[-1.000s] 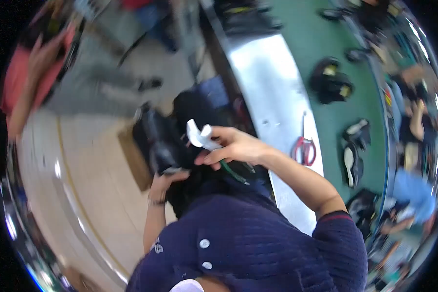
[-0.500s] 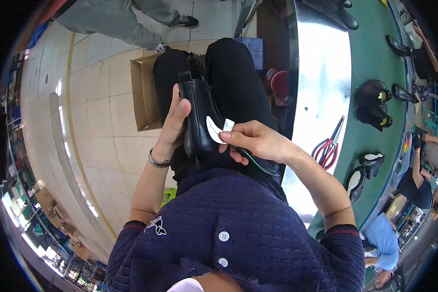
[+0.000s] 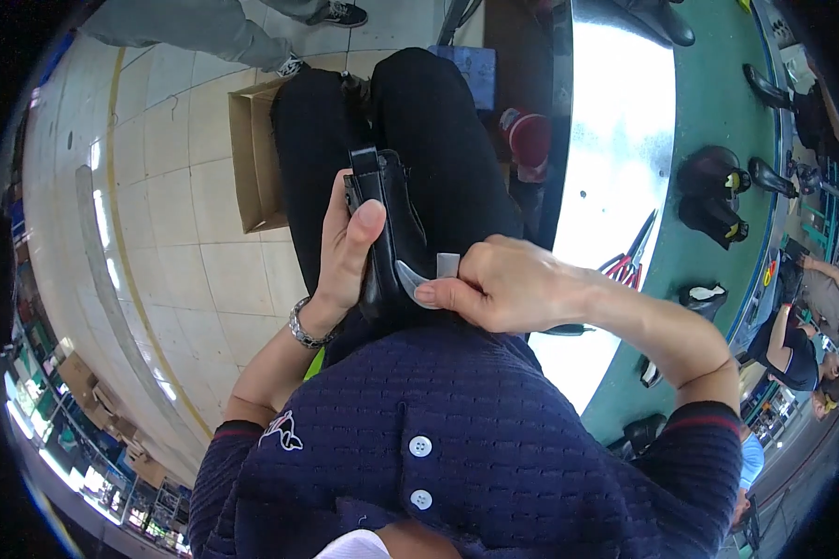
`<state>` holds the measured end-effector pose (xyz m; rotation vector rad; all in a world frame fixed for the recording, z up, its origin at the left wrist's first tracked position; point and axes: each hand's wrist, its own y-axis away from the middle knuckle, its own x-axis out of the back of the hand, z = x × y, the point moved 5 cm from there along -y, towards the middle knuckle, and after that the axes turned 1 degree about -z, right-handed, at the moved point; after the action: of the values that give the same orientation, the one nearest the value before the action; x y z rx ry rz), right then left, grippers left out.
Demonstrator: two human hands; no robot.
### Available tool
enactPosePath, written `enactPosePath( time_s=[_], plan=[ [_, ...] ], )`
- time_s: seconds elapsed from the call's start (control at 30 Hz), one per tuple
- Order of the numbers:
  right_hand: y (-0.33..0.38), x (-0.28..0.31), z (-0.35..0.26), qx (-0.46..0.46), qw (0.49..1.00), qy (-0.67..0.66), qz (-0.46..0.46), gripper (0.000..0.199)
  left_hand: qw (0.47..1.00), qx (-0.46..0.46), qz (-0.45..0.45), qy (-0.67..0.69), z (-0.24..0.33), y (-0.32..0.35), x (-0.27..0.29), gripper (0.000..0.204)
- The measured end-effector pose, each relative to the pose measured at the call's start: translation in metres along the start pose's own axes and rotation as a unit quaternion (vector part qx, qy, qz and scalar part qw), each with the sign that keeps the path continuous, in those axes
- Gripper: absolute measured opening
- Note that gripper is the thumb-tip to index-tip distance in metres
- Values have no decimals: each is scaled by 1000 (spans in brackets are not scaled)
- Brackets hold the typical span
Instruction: The worker is performing manual finishing or assembly tasks on black leather boots, including trimming and pulling materials using hand tools.
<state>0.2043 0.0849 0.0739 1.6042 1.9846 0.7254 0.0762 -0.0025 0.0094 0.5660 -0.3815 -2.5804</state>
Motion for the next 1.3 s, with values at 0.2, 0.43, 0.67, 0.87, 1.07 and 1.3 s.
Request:
enactPosePath(
  time_s=[0.2,0.43,0.67,0.87,1.07,1.3],
  plan=[
    [1,15,-32,-49,956,287,46,57,999,-24,24,-16,-1,-15,5,44],
    [-7,16,10,-43,991,-73,105,63,999,16,4,47,2,-31,9,42],
    [-19,-3,21,16,969,-243,32,66,999,-9,3,30,7,-24,3,41],
    [-13,10,0,-24,999,-7,26,67,999,-39,8,4,4,-14,7,38],
    [-18,25,-18,-49,993,88,57,65,998,-24,43,25,6,-23,10,38],
    [-17,16,-21,-96,985,14,141,67,996,-43,73,22,6,-36,11,35]
  ],
)
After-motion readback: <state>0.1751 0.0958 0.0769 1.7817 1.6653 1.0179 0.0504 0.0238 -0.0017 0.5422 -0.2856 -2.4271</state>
